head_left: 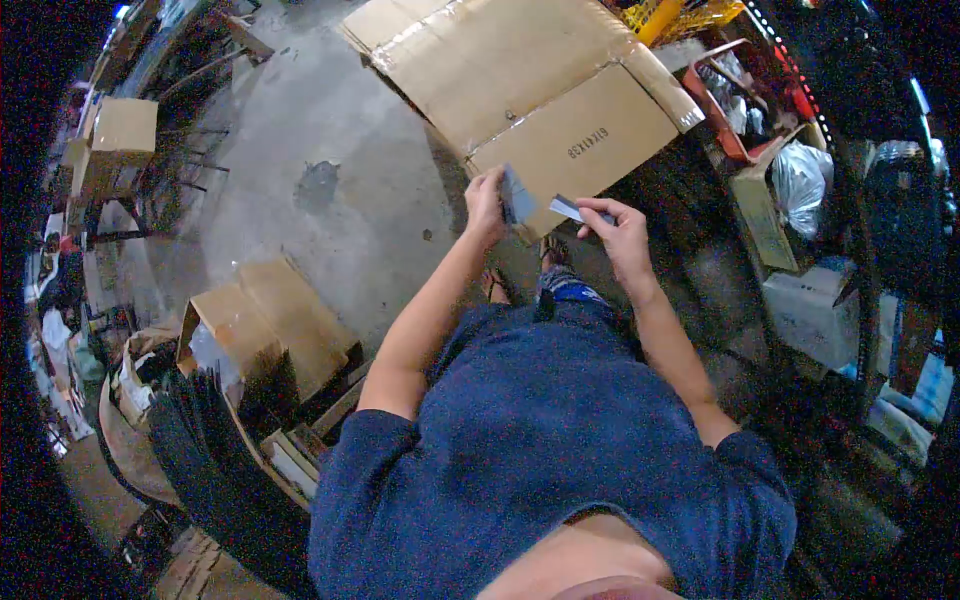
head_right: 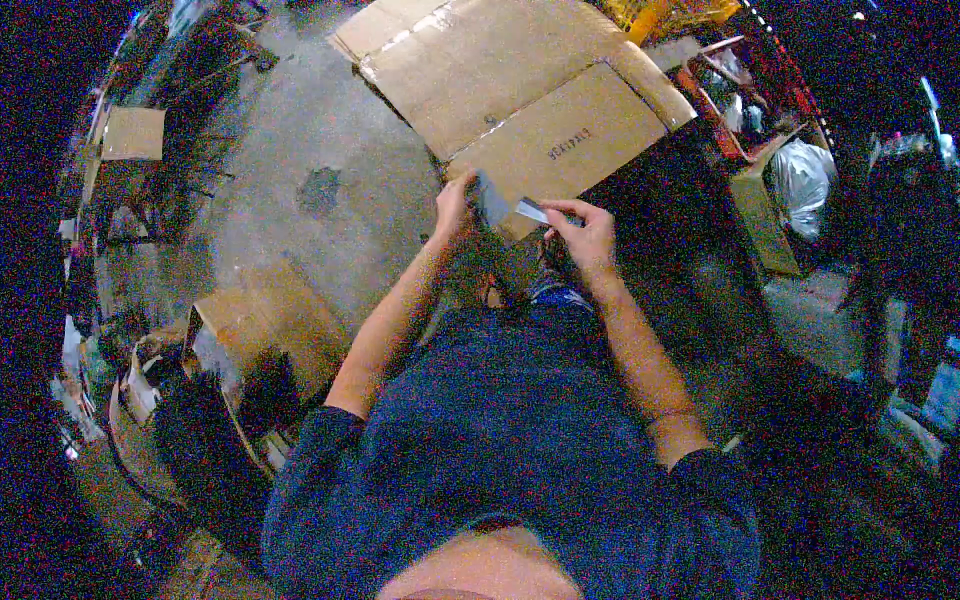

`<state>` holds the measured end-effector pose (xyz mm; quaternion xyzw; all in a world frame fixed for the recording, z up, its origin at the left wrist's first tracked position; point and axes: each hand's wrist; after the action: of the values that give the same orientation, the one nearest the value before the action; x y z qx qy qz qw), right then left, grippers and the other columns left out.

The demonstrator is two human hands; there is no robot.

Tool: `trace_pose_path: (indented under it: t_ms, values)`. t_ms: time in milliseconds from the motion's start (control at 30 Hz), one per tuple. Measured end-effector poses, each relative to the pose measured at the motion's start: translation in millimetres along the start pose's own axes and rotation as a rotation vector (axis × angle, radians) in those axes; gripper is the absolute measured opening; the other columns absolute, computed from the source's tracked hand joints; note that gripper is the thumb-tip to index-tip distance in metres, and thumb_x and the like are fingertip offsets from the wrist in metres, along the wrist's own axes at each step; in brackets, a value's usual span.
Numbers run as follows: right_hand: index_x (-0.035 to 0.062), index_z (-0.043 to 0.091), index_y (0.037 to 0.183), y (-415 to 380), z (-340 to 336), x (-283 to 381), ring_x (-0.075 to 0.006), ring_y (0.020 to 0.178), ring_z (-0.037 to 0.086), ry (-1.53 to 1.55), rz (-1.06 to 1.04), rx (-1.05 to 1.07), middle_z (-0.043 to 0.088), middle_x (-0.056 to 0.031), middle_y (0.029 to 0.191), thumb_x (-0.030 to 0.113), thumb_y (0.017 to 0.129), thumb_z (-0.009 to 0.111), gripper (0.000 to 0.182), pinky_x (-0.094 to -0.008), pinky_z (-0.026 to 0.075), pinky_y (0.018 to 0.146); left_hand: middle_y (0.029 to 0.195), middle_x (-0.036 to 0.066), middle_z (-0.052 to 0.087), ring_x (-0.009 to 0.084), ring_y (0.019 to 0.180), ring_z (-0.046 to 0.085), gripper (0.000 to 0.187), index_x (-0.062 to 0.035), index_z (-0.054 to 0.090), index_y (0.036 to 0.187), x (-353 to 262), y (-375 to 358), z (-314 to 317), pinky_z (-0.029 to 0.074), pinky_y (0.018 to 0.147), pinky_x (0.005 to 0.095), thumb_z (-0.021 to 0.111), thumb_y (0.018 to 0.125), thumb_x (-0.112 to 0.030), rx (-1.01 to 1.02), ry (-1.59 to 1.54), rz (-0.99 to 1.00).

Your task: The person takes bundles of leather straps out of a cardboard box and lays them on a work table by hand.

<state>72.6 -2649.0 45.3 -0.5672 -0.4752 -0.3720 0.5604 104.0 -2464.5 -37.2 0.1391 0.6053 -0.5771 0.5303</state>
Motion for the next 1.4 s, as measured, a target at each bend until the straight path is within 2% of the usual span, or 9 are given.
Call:
trace_pose_path:
  t_ms: [333, 400, 433, 500, 633, 967, 1133, 1233, 1400]
  values:
    - [-0.0029, 0.063, 0.093, 58.0, -31.5, -42.2, -0.0080, 0.060, 0.055, -0.152, 0.061, 0.085, 0.062, -0.0040, 0.074, 0.006, 0.079, 0.060, 0.018, -0.0205, 0.044, 0.060, 0.089, 0.012, 0.055, 0.0168, 0.075, 0.052, 0.038, -0.0008, 0.051, 0.101, 63.6, 50.3, 37.4, 0.043, 0.065, 0.0301, 0.069, 0.072, -0.019, -0.116, 0.030, 0.116]
    - [-0.0023, 0.064, 0.093, 71.4, -27.9, -58.9, -0.0075, 0.060, 0.055, -0.155, 0.056, 0.094, 0.062, -0.0034, 0.074, 0.006, 0.079, 0.059, 0.017, -0.0204, 0.044, 0.059, 0.085, 0.013, 0.053, 0.0221, 0.075, 0.052, 0.040, 0.0004, 0.050, 0.101, 58.4, 48.6, 25.6, 0.043, 0.067, 0.0322, 0.069, 0.070, -0.016, -0.203, 0.675, 0.501]
    - [-0.0003, 0.065, 0.091, 75.0, -28.4, -66.7, -0.0086, 0.057, 0.056, -0.139, 0.012, 0.107, 0.062, -0.0032, 0.071, 0.007, 0.078, 0.060, 0.016, -0.0223, 0.045, 0.056, 0.085, 0.013, 0.053, 0.0221, 0.075, 0.052, 0.040, 0.0004, 0.050, 0.101, 56.0, 44.2, 24.0, 0.043, 0.067, 0.0322, 0.069, 0.070, -0.016, -0.209, 0.678, 0.507]
    - [0.0017, 0.066, 0.089, 81.4, -23.9, -73.0, -0.0097, 0.055, 0.058, -0.117, -0.013, 0.121, 0.063, -0.0031, 0.068, 0.009, 0.077, 0.061, 0.015, -0.0241, 0.046, 0.054, 0.078, 0.013, 0.052, 0.0271, 0.073, 0.052, 0.030, 0.0009, 0.056, 0.091, 46.5, 36.6, 17.6, 0.043, 0.069, 0.0338, 0.069, 0.068, -0.014, -0.535, 0.996, 0.996]
    - [-0.0002, 0.065, 0.090, 88.0, -9.7, -78.9, -0.0066, 0.057, 0.054, -0.183, 0.032, 0.093, 0.062, -0.0018, 0.069, 0.006, 0.079, 0.059, 0.014, -0.0207, 0.043, 0.054, 0.076, 0.014, 0.052, 0.0267, 0.075, 0.053, 0.019, -0.0004, 0.061, 0.073, 30.1, 26.1, 12.8, 0.044, 0.068, 0.0338, 0.070, 0.065, -0.015, 0.018, 0.834, 0.679]
    - [0.0032, 0.066, 0.087, 94.4, -2.4, -96.5, -0.0081, 0.055, 0.056, -0.326, -0.083, -0.037, 0.063, -0.0031, 0.066, 0.008, 0.076, 0.060, 0.013, -0.0234, 0.044, 0.053, 0.076, 0.015, 0.057, 0.0310, 0.078, 0.056, 0.027, -0.0038, 0.063, 0.073, 26.1, 45.6, 26.8, 0.045, 0.069, 0.0393, 0.074, 0.059, -0.023, 0.044, 1.213, 0.569]
    - [0.0042, 0.067, 0.086, 96.2, -0.3, -101.1, -0.0094, 0.057, 0.056, -0.414, -0.202, -0.071, 0.063, -0.0047, 0.067, 0.008, 0.075, 0.060, 0.013, -0.0246, 0.045, 0.054, 0.075, 0.015, 0.061, 0.0306, 0.077, 0.058, 0.019, -0.0048, 0.065, 0.067, -2.0, 49.3, 39.9, 0.046, 0.067, 0.0399, 0.073, 0.057, -0.018, 0.147, 1.322, 0.155]
    - [0.0043, 0.067, 0.086, 96.8, 0.2, -101.0, -0.0111, 0.058, 0.057, -0.405, -0.140, -0.041, 0.064, -0.0067, 0.069, 0.008, 0.074, 0.061, 0.013, -0.0252, 0.045, 0.056, 0.073, 0.016, 0.061, 0.0315, 0.072, 0.059, 0.016, -0.0055, 0.066, 0.066, 10.1, 50.4, 38.7, 0.047, 0.065, 0.0396, 0.072, 0.058, -0.018, 0.118, 1.298, 0.578]
    - [0.0032, 0.067, 0.085, 94.7, -0.6, -96.0, -0.0137, 0.060, 0.059, -0.431, -0.156, -0.074, 0.065, -0.0096, 0.072, 0.010, 0.074, 0.062, 0.014, -0.0260, 0.046, 0.059, 0.073, 0.017, 0.061, 0.0318, 0.070, 0.059, 0.017, -0.0046, 0.066, 0.066, 13.1, 49.1, 40.3, 0.047, 0.064, 0.0398, 0.072, 0.057, -0.017, 0.169, 1.323, 0.540]
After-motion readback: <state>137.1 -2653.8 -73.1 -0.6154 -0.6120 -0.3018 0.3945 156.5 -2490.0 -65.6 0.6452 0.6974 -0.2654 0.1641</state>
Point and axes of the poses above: each hand's wrist, its own y-axis towards the middle knuckle, its own z-axis out of the palm, x = y × z
